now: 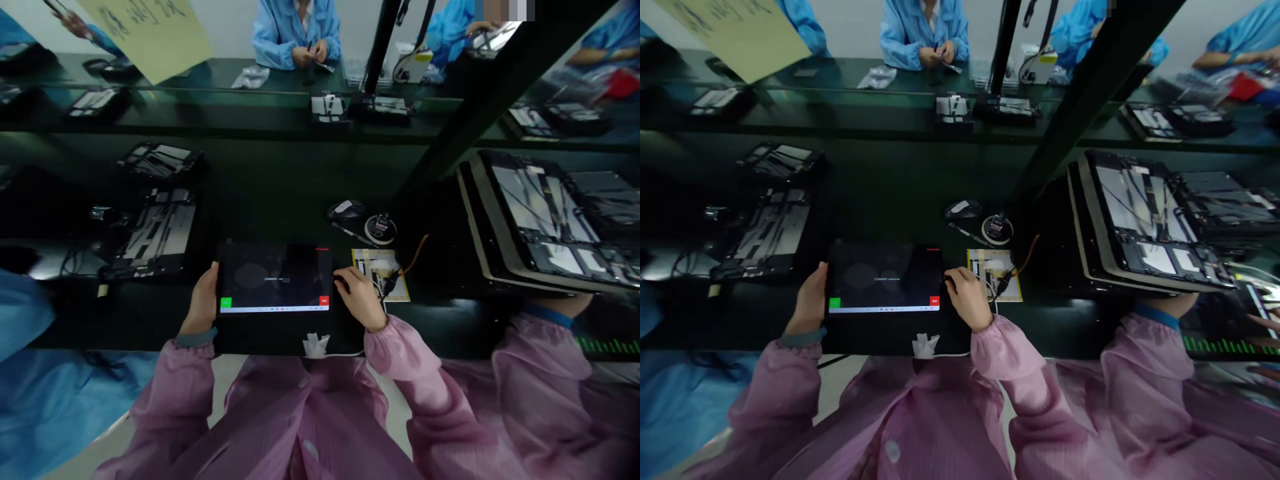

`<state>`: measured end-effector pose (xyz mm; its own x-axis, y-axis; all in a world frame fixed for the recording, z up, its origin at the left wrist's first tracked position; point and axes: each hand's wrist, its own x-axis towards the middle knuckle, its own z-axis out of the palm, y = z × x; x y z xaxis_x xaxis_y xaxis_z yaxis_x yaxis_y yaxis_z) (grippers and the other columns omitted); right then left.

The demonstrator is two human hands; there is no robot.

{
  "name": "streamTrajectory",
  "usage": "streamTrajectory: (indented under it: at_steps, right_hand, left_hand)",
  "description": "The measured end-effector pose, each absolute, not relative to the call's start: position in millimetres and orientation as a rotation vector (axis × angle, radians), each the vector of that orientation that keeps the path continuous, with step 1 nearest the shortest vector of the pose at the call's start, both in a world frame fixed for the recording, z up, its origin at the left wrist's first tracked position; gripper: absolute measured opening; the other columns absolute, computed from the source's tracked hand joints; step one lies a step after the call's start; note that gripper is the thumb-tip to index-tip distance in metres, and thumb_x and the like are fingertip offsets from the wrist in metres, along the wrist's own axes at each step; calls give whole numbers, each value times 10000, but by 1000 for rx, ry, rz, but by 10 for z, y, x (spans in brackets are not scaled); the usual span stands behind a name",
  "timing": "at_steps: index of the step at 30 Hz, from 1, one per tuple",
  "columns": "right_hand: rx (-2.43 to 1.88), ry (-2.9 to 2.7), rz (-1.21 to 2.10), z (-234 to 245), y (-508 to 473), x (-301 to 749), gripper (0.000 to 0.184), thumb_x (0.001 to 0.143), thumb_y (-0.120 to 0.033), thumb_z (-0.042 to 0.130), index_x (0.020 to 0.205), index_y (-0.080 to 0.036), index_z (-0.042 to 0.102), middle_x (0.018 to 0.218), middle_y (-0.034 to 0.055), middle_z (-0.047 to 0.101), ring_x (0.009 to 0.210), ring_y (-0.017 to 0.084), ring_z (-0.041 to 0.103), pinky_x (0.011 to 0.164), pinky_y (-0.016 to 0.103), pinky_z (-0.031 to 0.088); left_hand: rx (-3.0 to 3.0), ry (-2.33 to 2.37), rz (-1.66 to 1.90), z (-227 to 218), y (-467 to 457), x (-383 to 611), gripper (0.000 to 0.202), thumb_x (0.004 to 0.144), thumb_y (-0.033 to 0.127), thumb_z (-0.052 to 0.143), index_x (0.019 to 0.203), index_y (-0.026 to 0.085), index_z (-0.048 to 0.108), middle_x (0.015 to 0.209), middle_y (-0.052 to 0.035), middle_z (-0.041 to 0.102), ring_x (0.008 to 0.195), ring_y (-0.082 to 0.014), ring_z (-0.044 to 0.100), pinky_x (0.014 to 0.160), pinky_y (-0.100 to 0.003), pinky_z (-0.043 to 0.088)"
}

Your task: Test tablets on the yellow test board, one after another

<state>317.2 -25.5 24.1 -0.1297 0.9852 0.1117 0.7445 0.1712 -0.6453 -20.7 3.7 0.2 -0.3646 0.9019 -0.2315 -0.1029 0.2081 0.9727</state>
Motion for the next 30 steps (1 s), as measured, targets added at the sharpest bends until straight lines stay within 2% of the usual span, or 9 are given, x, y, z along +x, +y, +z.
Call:
streamTrajectory:
  at_steps: [4,6,9,12,16,24,30]
  right_hand:
    - [-1636,-1920,571,227,-243,3179,228,891,-170,470,1032,-191,649,1000,89,654,867,213,643,814,358,520]
    - [-1648,-1906,540,229,-240,3184,230,887,-183,466,1019,-186,653,990,93,657,858,215,645,806,357,520]
    - [-1648,-1893,511,232,-238,3187,239,883,-206,462,1013,-188,661,980,96,663,800,205,640,766,352,522]
    - [-1637,-1888,498,231,-233,3187,253,888,-235,459,1022,-186,668,983,101,665,764,198,630,730,347,519]
    - [-1647,-1892,485,224,-217,3188,259,885,-254,459,1019,-188,671,973,99,667,763,197,629,728,344,515]
    - [-1625,-1907,446,207,-182,3216,240,884,-263,461,998,-199,662,965,97,674,818,220,643,768,367,510]
    - [-1626,-1932,424,186,-156,3224,230,884,-255,455,974,-191,657,934,103,673,802,226,640,757,370,509]
  left_hand:
    - [840,1414,1314,65,36,-194,308,695,290,696,984,184,711,1358,-65,588,1393,-265,375,1170,-356,282]
    - [884,1276,1182,146,53,-190,439,654,226,707,1091,188,699,1367,-74,581,1388,-300,379,1157,-395,307]
    - [953,1101,1024,243,75,-216,719,676,177,655,1380,222,516,1442,-55,512,1379,-300,389,1157,-423,300]
    - [1036,1026,916,278,75,-277,855,699,136,599,1499,265,328,1538,-21,381,1412,-275,334,1175,-399,258]
    - [1080,981,832,287,66,-349,928,691,95,570,1531,293,227,1586,-1,283,1452,-263,245,1186,-386,224]
    - [1162,965,713,217,126,-442,1062,700,124,640,1550,309,30,1622,-36,159,1469,-285,185,1195,-430,164]
    - [1226,939,692,103,155,-494,1087,714,154,669,1548,311,-12,1630,-37,110,1478,-300,142,1195,-448,151]
